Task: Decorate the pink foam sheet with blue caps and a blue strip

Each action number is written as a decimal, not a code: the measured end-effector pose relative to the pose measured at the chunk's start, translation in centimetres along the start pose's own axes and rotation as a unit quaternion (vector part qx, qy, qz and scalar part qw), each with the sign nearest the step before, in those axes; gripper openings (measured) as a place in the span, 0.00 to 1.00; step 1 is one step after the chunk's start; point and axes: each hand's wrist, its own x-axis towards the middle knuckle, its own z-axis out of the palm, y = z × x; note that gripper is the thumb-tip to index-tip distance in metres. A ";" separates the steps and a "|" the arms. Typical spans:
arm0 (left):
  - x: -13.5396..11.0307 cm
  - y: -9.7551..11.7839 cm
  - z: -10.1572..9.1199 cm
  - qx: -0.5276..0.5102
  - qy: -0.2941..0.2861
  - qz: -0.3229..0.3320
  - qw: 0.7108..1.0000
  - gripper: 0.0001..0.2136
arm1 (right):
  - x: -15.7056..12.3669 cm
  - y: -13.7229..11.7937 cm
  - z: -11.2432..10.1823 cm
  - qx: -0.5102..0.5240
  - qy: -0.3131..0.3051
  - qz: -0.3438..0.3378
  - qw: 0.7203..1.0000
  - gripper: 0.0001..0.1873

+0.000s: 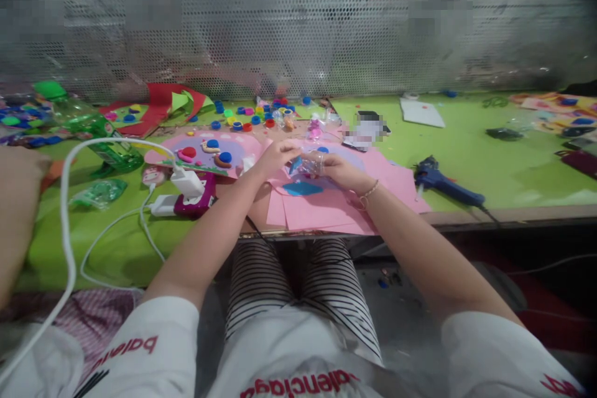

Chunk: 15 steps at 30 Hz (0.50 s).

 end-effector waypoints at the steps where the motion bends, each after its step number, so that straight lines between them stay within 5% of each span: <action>1: -0.1 0.0 0.0 0.007 -0.007 0.004 1.000 0.11 | 0.0 0.0 0.0 0.015 -0.003 0.001 1.000 0.20; 8: -0.2 0.2 0.3 0.014 -0.011 -0.017 1.000 0.10 | 0.2 0.4 -0.1 0.020 -0.004 -0.021 1.000 0.10; 15: -0.4 -0.1 0.8 0.013 0.036 -0.004 0.999 0.09 | 0.4 0.8 0.4 -0.033 -0.021 -0.037 0.999 0.11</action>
